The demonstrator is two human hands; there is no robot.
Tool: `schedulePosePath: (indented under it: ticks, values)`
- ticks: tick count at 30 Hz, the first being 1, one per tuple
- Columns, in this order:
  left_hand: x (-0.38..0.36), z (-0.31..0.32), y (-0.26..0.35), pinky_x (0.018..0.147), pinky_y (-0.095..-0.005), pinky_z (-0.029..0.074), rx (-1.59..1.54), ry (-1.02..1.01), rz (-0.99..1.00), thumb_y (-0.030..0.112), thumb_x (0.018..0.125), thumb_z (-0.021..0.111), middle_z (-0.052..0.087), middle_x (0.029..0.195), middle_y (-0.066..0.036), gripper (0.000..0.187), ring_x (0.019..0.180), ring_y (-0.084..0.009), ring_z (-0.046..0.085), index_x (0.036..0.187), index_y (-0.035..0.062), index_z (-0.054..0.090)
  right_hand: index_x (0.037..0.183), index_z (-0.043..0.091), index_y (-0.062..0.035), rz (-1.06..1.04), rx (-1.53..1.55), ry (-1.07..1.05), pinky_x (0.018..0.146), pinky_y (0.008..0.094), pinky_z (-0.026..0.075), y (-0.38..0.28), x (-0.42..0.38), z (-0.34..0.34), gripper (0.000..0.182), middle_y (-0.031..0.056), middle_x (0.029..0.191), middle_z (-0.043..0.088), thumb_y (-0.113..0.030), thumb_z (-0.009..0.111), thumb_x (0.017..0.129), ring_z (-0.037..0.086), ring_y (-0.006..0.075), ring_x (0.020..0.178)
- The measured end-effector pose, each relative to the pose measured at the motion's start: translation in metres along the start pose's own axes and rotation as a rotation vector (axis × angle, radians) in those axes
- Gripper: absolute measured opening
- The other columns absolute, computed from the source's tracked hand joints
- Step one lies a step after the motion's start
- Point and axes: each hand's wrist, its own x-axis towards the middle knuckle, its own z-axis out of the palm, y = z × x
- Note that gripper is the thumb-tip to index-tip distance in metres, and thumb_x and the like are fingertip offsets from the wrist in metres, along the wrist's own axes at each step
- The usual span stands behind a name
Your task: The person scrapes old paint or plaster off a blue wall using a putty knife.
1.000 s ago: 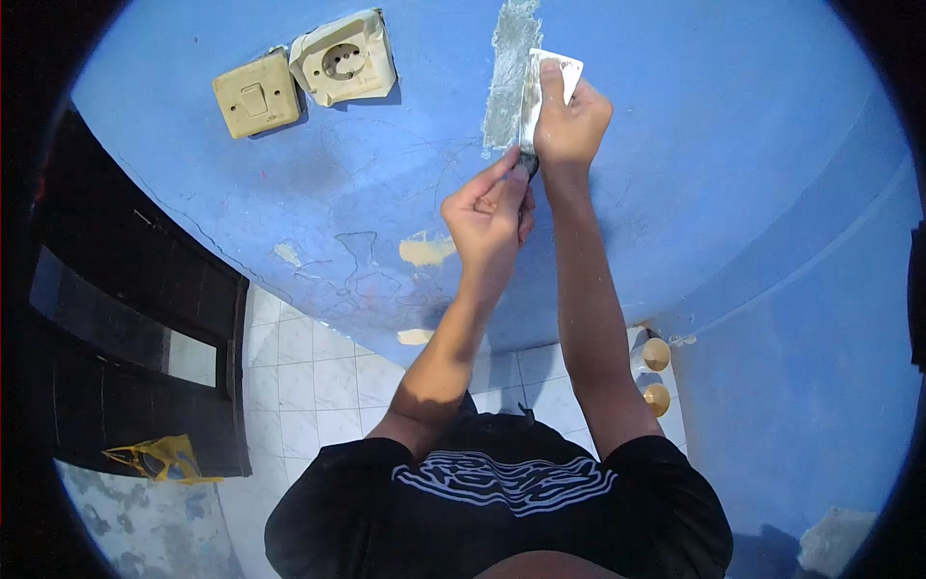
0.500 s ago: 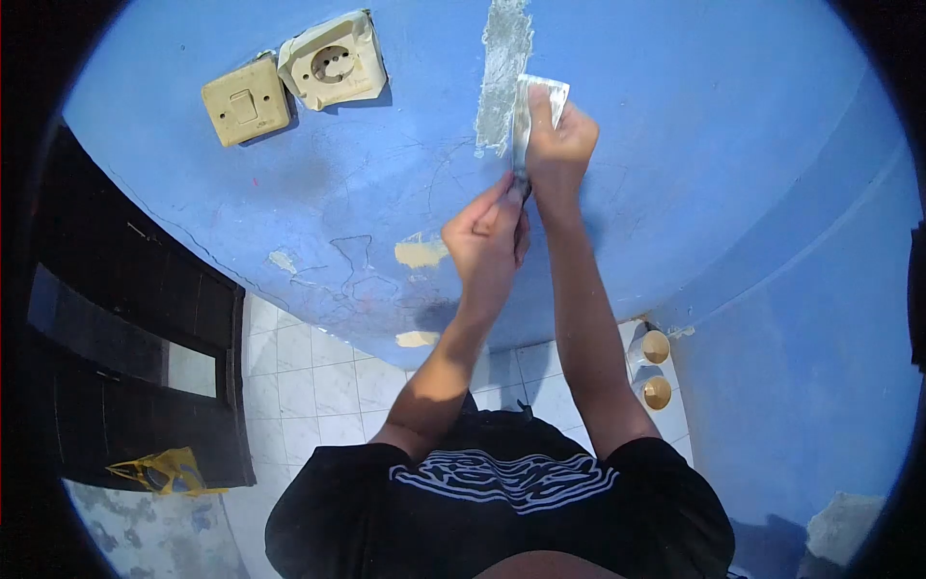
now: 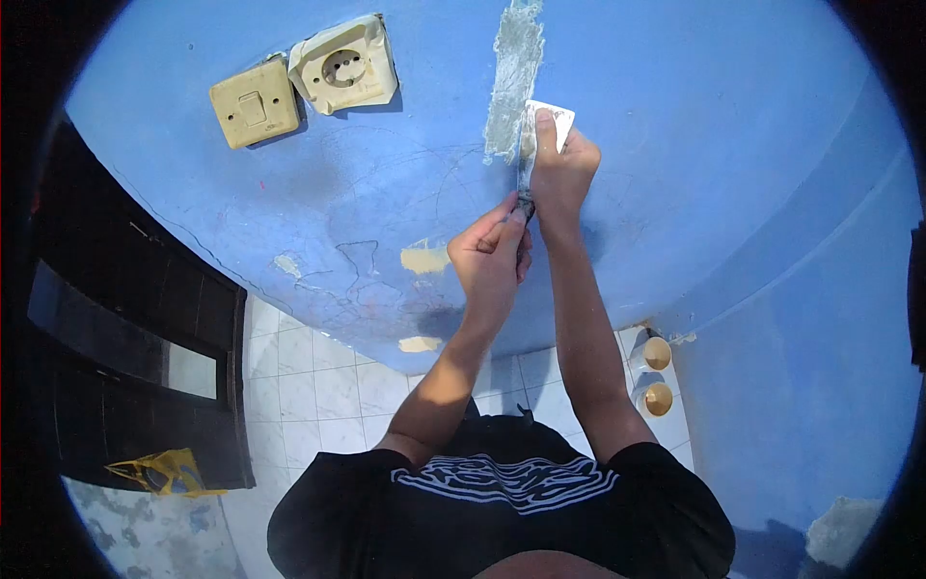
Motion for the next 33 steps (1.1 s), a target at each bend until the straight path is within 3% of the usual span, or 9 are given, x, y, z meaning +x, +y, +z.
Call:
schedulePosePath:
  ticks: [1, 8, 10, 14, 20, 22, 23, 25, 33]
  values:
    - [0.0, 0.001, 0.004, 0.038, -0.0217, 0.033, 0.012, 0.012, -0.029, 0.007, 0.096, 0.063, 0.061, 0.068, -0.004, 0.032, 0.044, -0.0058, 0.045, 0.125, -0.0073, 0.062, 0.069, 0.064, 0.0028, 0.01, 0.0, 0.024, 0.048, 0.0317, 0.039, -0.001, 0.0, 0.001, 0.037, 0.0003, 0.057, 0.058, -0.023, 0.064, 0.096, 0.047, 0.0055, 0.055]
    - [0.011, 0.012, 0.019, 0.037, -0.0216, 0.032, -0.032, -0.044, 0.001, 0.007, 0.096, 0.063, 0.061, 0.068, -0.006, 0.032, 0.044, -0.0063, 0.046, 0.125, -0.0075, 0.062, 0.071, 0.065, 0.0033, -0.08, 0.179, -0.003, 0.048, 0.0307, 0.039, -0.013, 0.017, 0.007, 0.036, -0.0001, 0.059, 0.059, -0.021, 0.062, 0.097, 0.049, 0.0051, 0.056]
    - [-0.003, -0.001, 0.007, 0.037, -0.0215, 0.031, 0.022, 0.001, -0.027, 0.008, 0.096, 0.064, 0.061, 0.068, -0.006, 0.032, 0.044, -0.0063, 0.046, 0.125, -0.0066, 0.063, 0.072, 0.065, 0.0034, -0.073, -0.026, 0.057, 0.047, 0.0289, 0.038, -0.003, -0.003, 0.005, 0.036, -0.0012, 0.059, 0.058, -0.02, 0.061, 0.099, 0.048, 0.0045, 0.056]
    - [0.004, -0.001, 0.014, 0.037, -0.0213, 0.031, 0.016, -0.023, -0.051, 0.009, 0.096, 0.063, 0.061, 0.068, -0.006, 0.032, 0.044, -0.0063, 0.046, 0.124, -0.0057, 0.063, 0.074, 0.066, 0.0039, -0.049, -0.022, 0.058, 0.048, 0.0289, 0.039, -0.005, 0.002, 0.005, 0.035, -0.0011, 0.06, 0.059, -0.02, 0.06, 0.099, 0.049, 0.005, 0.057]
    - [0.008, 0.008, 0.016, 0.037, -0.0211, 0.031, 0.015, -0.044, 0.004, 0.01, 0.096, 0.064, 0.062, 0.069, -0.006, 0.032, 0.044, -0.007, 0.047, 0.125, -0.0055, 0.063, 0.07, 0.064, 0.0031, -0.059, 0.179, 0.001, 0.05, 0.0318, 0.039, -0.016, 0.011, 0.006, 0.035, -0.001, 0.058, 0.057, -0.02, 0.061, 0.096, 0.048, 0.0057, 0.056]
    - [-0.002, -0.003, 0.01, 0.036, -0.0211, 0.031, 0.037, 0.0, -0.04, 0.008, 0.096, 0.062, 0.062, 0.068, -0.006, 0.031, 0.043, -0.0071, 0.047, 0.125, -0.0052, 0.063, 0.083, 0.071, 0.0042, 0.019, 0.024, 0.022, 0.053, 0.0261, 0.041, -0.008, -0.005, 0.003, 0.028, 0.0004, 0.07, 0.064, -0.018, 0.062, 0.098, 0.053, 0.0055, 0.061]
    - [0.0, -0.003, 0.01, 0.036, -0.0211, 0.031, 0.036, 0.0, -0.039, 0.008, 0.096, 0.062, 0.062, 0.068, -0.006, 0.031, 0.043, -0.0071, 0.047, 0.125, -0.0052, 0.063, 0.083, 0.071, 0.0042, 0.017, 0.024, 0.021, 0.053, 0.0261, 0.041, -0.007, -0.004, 0.003, 0.028, 0.0004, 0.07, 0.064, -0.018, 0.062, 0.098, 0.053, 0.0055, 0.061]
    - [0.001, -0.003, 0.012, 0.036, -0.021, 0.031, -0.048, -0.023, -0.131, 0.007, 0.097, 0.061, 0.061, 0.068, -0.006, 0.03, 0.043, -0.0072, 0.047, 0.124, -0.0048, 0.064, 0.068, 0.063, 0.002, 0.001, -0.002, 0.019, 0.049, 0.0318, 0.038, -0.007, -0.002, 0.003, 0.035, -0.0013, 0.057, 0.056, -0.018, 0.06, 0.096, 0.047, 0.0057, 0.055]
    - [0.014, 0.008, 0.013, 0.037, -0.021, 0.032, 0.03, -0.023, -0.007, 0.01, 0.098, 0.061, 0.06, 0.066, -0.004, 0.03, 0.043, -0.0063, 0.046, 0.124, -0.0051, 0.064, 0.067, 0.062, 0.002, -0.053, 0.088, 0.024, 0.049, 0.0297, 0.037, -0.013, 0.016, 0.007, 0.037, -0.0031, 0.058, 0.057, -0.019, 0.061, 0.097, 0.047, 0.0054, 0.055]
